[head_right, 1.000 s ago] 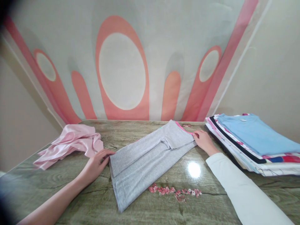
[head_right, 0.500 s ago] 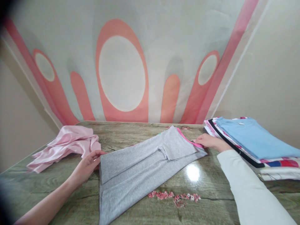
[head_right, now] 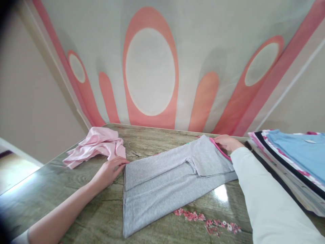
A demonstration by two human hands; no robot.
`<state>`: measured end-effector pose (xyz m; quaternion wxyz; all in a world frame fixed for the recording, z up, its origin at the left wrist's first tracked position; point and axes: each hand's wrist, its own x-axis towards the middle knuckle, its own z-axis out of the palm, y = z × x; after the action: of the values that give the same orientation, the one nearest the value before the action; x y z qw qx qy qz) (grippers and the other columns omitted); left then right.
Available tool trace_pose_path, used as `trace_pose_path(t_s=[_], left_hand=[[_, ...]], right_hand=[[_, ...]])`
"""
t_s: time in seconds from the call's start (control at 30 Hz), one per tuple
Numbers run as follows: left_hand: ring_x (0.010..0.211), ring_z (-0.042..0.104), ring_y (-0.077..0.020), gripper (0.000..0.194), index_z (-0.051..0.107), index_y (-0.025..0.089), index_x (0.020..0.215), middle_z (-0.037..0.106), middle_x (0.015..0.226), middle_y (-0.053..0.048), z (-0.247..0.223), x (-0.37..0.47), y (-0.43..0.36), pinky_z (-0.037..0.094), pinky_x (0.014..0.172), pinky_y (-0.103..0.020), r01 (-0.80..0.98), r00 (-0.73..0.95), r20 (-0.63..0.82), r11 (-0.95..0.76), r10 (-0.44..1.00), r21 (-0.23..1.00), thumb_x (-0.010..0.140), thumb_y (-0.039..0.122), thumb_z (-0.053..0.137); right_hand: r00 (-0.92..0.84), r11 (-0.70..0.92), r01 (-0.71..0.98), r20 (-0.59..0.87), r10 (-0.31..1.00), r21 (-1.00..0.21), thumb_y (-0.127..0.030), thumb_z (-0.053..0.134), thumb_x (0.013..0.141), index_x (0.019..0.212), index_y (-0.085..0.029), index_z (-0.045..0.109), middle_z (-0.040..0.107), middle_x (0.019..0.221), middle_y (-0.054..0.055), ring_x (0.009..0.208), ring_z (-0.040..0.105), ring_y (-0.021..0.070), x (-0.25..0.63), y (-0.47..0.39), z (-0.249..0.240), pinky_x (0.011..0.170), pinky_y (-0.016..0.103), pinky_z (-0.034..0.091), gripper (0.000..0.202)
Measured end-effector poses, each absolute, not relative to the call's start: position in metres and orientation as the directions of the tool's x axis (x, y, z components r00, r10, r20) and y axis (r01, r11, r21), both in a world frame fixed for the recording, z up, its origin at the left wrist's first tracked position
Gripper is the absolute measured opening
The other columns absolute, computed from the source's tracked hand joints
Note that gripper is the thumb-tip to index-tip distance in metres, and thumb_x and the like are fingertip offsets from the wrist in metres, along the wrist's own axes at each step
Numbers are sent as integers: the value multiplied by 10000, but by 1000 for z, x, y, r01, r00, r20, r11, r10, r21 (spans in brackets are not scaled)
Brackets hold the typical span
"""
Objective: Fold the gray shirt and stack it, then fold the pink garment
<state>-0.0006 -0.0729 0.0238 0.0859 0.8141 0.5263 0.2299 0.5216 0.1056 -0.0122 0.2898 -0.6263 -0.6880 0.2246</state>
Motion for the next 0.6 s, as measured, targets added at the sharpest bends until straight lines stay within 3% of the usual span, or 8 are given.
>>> trace_pose_path(t_s=[0.13,0.27,0.37,0.47,0.53,0.6], left_hand=[[903,570,-164,255,609,190,966,621,964,-42,18,-8,-69,435,829,-274,814,384,288,-469,877,343,885,230,371],[900,569,-162,249,604,197,970,610,968,-40,14,-11,-67,440,818,-270,823,405,276,-480,871,305,887,228,372],[891,571,-157,246,599,205,969,603,973,-35,15,-11,-68,444,806,-261,835,412,258,-475,874,277,886,227,368],[883,571,-153,224,594,214,960,601,970,-23,18,-10,-70,445,798,-253,850,412,234,-464,881,251,876,227,387],[873,573,-153,206,588,215,947,602,957,-20,20,-10,-71,447,790,-251,857,406,224,-454,886,243,867,229,399],[861,576,-154,192,581,212,935,603,940,-21,22,-9,-72,448,779,-251,861,400,214,-445,891,244,860,228,404]], right_hand=[[-226,-82,539,-237,945,-839,-367,573,765,750,-150,677,704,837,126,857,645,238,532,96,-10,741,306,516,241],[-293,-219,401,-351,889,-890,-360,663,677,757,-192,675,708,849,84,873,634,242,534,97,-12,751,291,519,187],[-221,-275,423,-393,892,-863,-388,700,629,754,-178,666,703,774,69,687,633,196,535,102,-18,580,251,510,247],[-137,-269,481,-374,917,-834,-477,692,622,804,-166,661,685,703,47,496,548,125,537,106,-23,392,209,393,361],[-95,-254,522,-351,931,-814,-534,674,618,800,-161,658,666,637,39,414,481,103,537,106,-24,333,204,315,415],[-72,-210,577,-306,949,-789,-568,664,607,743,-155,656,652,585,46,381,464,107,536,105,-23,325,218,314,435]])
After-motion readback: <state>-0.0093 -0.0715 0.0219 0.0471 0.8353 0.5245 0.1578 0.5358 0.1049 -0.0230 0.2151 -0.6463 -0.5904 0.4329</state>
